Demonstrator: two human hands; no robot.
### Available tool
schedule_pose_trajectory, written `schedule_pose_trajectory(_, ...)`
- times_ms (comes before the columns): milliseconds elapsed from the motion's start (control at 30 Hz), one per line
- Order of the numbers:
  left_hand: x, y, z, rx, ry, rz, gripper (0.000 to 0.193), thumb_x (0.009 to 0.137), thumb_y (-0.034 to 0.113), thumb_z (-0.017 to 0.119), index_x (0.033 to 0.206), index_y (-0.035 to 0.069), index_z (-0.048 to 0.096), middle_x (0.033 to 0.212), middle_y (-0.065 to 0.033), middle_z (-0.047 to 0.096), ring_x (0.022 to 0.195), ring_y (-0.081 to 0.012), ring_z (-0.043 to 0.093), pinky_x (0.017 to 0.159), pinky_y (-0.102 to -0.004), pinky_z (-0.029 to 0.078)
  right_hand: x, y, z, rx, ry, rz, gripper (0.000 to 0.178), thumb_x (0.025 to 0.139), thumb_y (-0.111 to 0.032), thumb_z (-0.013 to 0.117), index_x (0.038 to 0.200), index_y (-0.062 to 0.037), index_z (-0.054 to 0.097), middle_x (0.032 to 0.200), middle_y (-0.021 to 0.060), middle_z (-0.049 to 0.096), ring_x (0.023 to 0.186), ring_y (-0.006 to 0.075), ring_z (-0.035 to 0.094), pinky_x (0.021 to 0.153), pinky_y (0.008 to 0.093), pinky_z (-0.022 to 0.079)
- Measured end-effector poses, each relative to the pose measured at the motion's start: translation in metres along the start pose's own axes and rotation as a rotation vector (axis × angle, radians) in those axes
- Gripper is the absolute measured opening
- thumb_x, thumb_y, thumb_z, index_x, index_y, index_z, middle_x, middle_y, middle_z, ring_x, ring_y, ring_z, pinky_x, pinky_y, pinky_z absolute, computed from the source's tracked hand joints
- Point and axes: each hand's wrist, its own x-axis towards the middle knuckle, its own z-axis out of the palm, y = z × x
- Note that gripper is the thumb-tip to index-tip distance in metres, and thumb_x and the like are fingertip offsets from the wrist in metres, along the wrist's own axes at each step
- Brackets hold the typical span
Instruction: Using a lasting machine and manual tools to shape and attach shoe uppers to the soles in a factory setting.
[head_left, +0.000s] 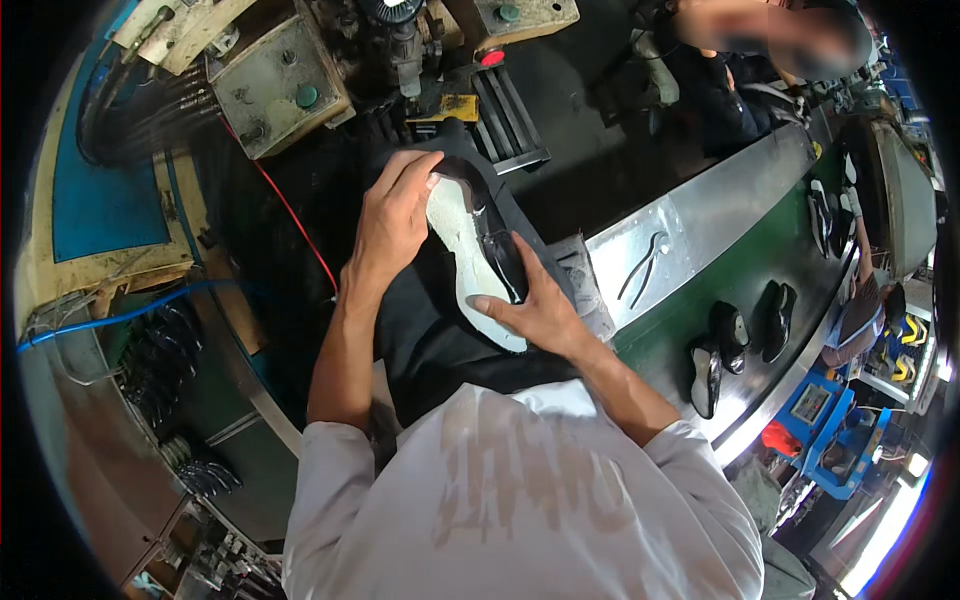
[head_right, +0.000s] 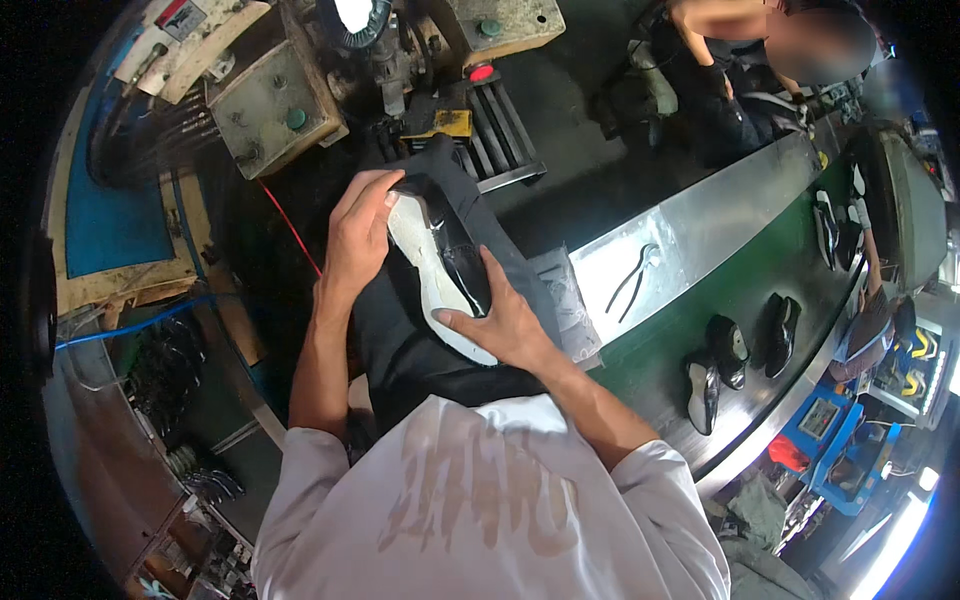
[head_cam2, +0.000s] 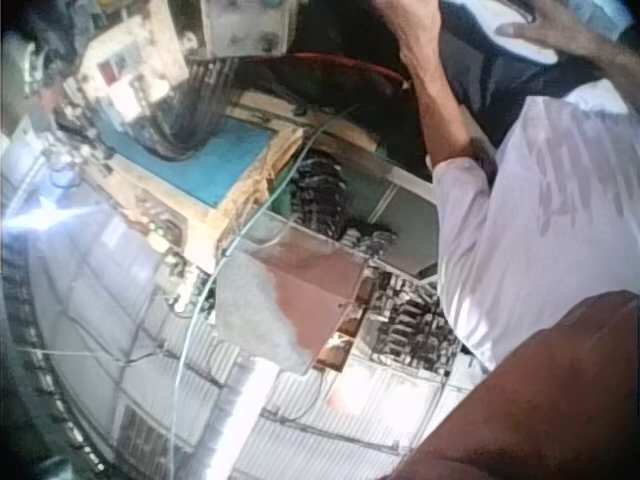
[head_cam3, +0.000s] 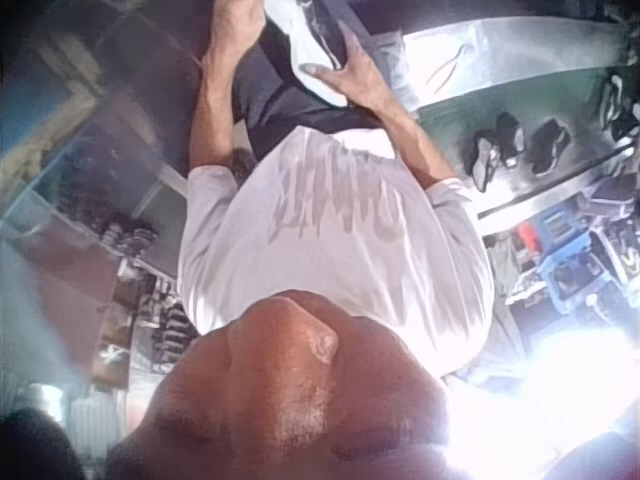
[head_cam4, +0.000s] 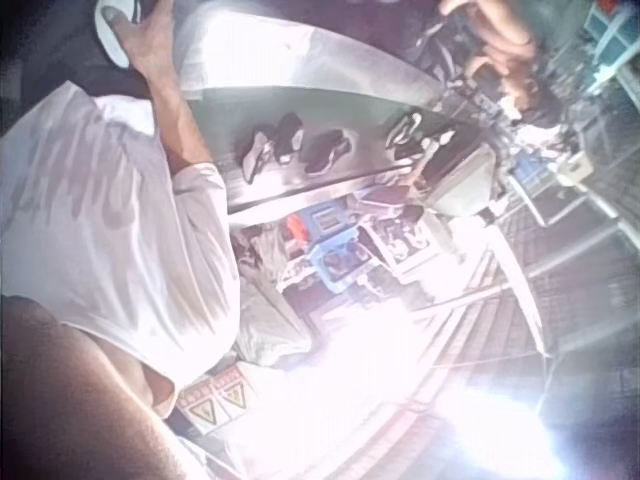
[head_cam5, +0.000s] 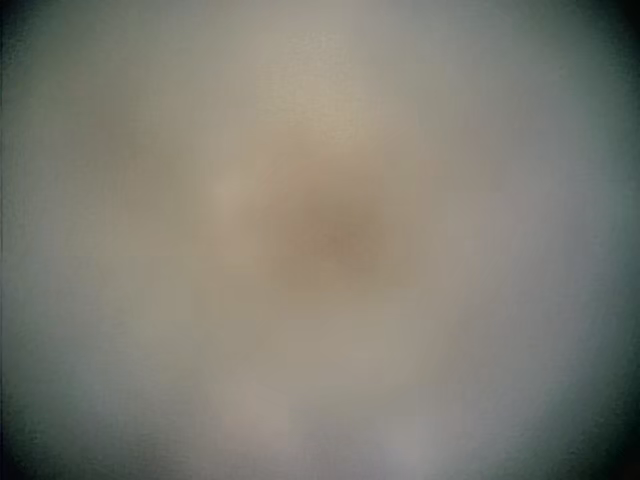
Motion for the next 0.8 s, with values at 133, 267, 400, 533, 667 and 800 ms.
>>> schedule_pose_trajectory(133,0.004,0.028,-0.036,0.061,0.035,0.088,0.034,0.098,-0.007,0.066,0.132,-0.006,0.068,0.130,-0.0226,0.071,0.119,-0.0379,0.072,0.099,-0.0419,0.058,0.004,0.000,-0.006,0.028,-0.024,-0.117,0.124,0.084,-0.042,0.095,0.172,0.0013,0.018,0.159,0.0308,0.050,0.149,0.0376,0.052,0.125,0.0426,0.039)
schedule_pose_trajectory(267,-0.014,0.063,-0.077,-0.772,-0.005,-0.183,0.075,0.091,-0.002,0.076,0.160,-0.006,0.047,0.165,-0.0207,0.050,0.151,-0.0308,0.050,0.129,-0.0439,0.034,0.030,0.002,-0.003,-0.083,0.191,-0.543,0.125,0.082,-0.020,0.095,0.173,-0.0018,0.011,0.163,0.0328,0.043,0.149,0.0487,0.047,0.123,0.0490,0.042)
schedule_pose_trajectory(400,-0.035,0.075,-0.070,-0.712,-0.066,-0.322,0.115,0.072,0.016,0.093,0.168,-0.003,0.033,0.163,-0.0202,0.052,0.150,-0.0300,0.053,0.128,-0.0419,0.035,0.056,0.023,0.015,-0.303,0.354,-0.930,0.126,0.069,-0.009,0.098,0.170,-0.0022,0.022,0.159,0.0300,0.047,0.142,0.0487,0.051,0.119,0.0530,0.043)
schedule_pose_trajectory(533,-0.059,0.087,-0.060,-0.534,-0.021,-0.448,0.089,0.073,0.006,0.083,0.156,-0.001,0.051,0.152,-0.0185,0.064,0.142,-0.0276,0.061,0.122,-0.0394,0.042,0.066,0.047,0.027,-0.289,0.382,-1.064,0.122,0.064,-0.003,0.095,0.167,-0.0002,0.029,0.155,0.0301,0.049,0.131,0.0487,0.056,0.110,0.0543,0.046)
schedule_pose_trajectory(667,-0.071,0.095,-0.055,-0.485,0.054,-0.483,0.069,0.074,0.001,0.077,0.141,0.000,0.062,0.144,-0.0168,0.069,0.134,-0.0258,0.066,0.118,-0.0378,0.046,0.070,0.057,0.029,-0.289,0.347,-1.126,0.122,0.063,-0.001,0.094,0.166,0.0003,0.030,0.154,0.0301,0.050,0.127,0.0488,0.057,0.108,0.0558,0.047)
schedule_pose_trajectory(800,-0.072,0.094,-0.053,-0.469,0.061,-0.490,0.068,0.075,0.002,0.077,0.141,0.000,0.061,0.143,-0.0167,0.070,0.133,-0.0253,0.066,0.118,-0.0377,0.046,0.066,0.047,0.028,-0.298,0.351,-1.122,0.122,0.063,-0.002,0.094,0.166,-0.0003,0.030,0.154,0.0296,0.050,0.128,0.0481,0.057,0.108,0.0550,0.048)
